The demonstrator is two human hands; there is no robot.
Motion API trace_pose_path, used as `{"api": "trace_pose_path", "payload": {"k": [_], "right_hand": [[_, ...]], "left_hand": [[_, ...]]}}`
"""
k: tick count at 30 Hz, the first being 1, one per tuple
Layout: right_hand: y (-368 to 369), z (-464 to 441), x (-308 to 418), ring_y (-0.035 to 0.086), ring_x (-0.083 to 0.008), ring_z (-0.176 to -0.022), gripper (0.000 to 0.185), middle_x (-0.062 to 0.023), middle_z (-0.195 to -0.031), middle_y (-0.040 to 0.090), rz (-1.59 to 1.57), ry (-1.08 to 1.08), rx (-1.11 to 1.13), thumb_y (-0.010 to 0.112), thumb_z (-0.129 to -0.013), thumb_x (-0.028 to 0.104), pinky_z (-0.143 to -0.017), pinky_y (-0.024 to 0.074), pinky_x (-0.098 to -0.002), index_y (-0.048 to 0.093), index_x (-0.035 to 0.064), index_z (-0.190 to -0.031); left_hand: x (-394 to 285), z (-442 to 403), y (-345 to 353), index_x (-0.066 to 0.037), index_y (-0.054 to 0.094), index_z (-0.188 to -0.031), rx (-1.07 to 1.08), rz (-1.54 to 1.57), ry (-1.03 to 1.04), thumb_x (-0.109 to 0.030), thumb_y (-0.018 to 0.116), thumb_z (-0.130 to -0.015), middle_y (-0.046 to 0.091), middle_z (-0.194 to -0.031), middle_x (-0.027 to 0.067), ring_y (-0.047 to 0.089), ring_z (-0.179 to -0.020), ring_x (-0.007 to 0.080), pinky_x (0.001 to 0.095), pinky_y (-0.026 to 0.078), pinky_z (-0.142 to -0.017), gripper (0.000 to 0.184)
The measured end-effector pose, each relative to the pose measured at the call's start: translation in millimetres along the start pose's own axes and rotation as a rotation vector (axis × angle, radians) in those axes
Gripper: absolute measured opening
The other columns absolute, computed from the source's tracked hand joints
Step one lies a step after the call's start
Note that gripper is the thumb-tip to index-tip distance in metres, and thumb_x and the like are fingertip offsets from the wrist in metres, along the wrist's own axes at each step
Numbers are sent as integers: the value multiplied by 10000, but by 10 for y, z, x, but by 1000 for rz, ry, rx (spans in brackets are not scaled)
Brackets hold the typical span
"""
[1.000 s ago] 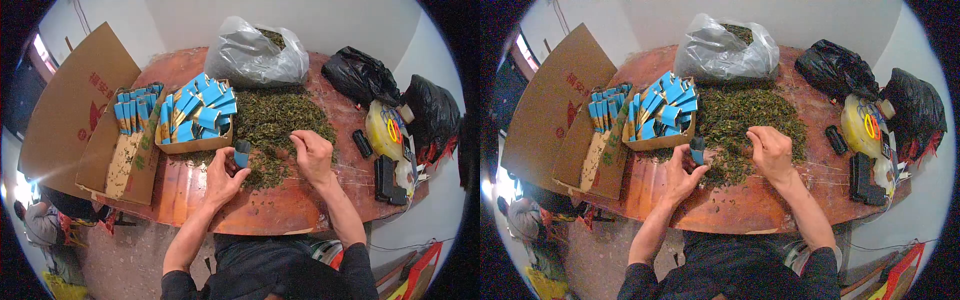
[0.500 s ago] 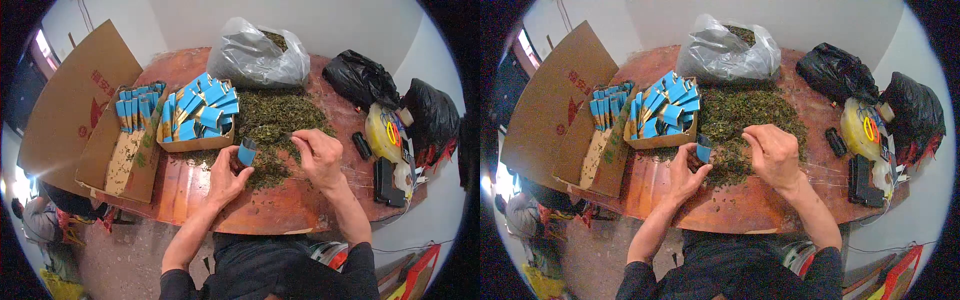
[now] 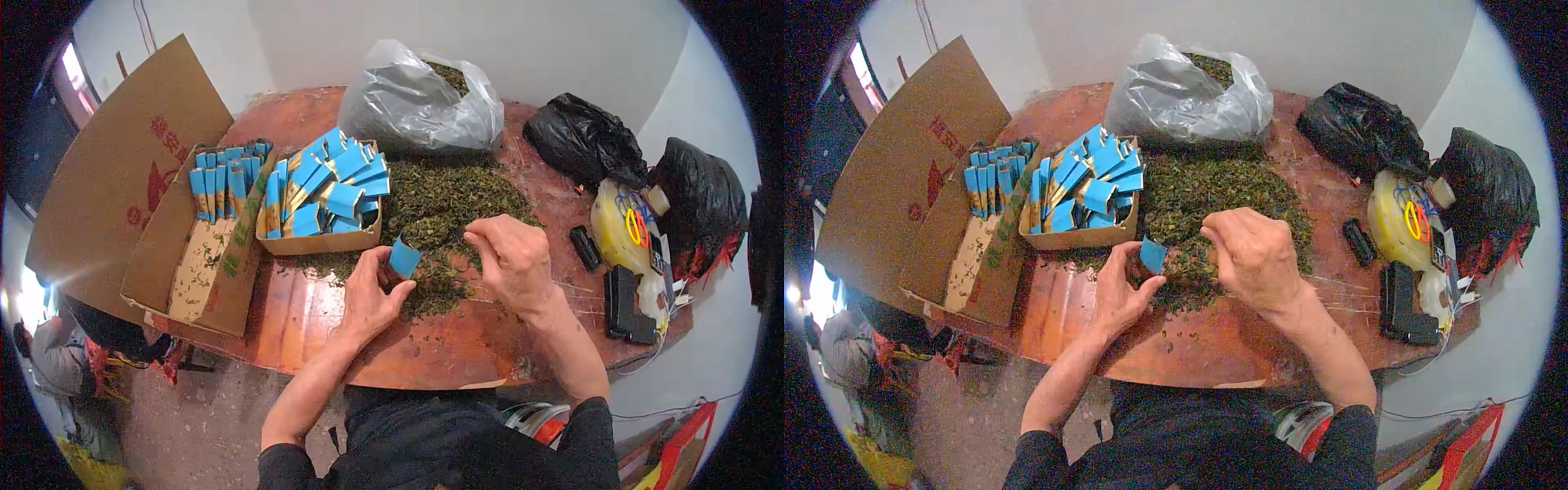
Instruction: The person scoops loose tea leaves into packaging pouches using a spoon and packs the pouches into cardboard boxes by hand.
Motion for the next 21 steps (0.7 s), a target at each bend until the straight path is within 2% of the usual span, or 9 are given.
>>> {"api": "trace_pose_path", "payload": {"k": [6,12,15,18,21], "right_hand": [[51,-44,21,723,-311,-784,149,-114,-827,703,31,-27,54,755,-838,9,-647,575,-429,672,44,-957],[123,-61,-4,722,-311,-784,177,-112,-824,700,28,-45,70,714,-793,-38,-648,578,-430,664,41,-944],[128,-70,-23,724,-310,-757,166,-125,-842,722,25,-33,86,780,-852,-24,-639,563,-411,698,16,-991],[104,-94,-2,724,-309,-755,177,-127,-837,719,49,-64,76,783,-843,-32,-629,563,-409,699,20,-990],[114,-88,29,719,-297,-790,222,-105,-822,689,77,-85,82,691,-749,-33,-647,578,-427,659,47,-953]], "left_hand": [[-123,-10,-12,-36,581,-1300,-18,-57,95,-157,888,-816,633,-1055,126,634,-830,262,402,540,-759,586],[-90,-26,19,-26,579,-1296,-7,-57,72,-150,884,-817,634,-1059,134,636,-825,275,402,542,-754,581],[-67,-27,28,-25,579,-1297,-10,-40,57,-153,884,-813,634,-1063,140,638,-826,278,400,544,-750,586],[-23,-26,48,-21,575,-1304,-8,-44,68,-161,886,-814,634,-1069,144,638,-816,279,404,547,-743,596],[-15,-29,55,-22,568,-1312,-11,-68,74,-164,887,-814,632,-1072,145,634,-801,282,411,546,-734,607]]}}
Point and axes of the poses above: each hand's wrist, its own z-axis away from the middle knuckle, its own y-axis out of the palm, x = y × z, the point moved 10 cm from there along -z, towards the middle knuckle
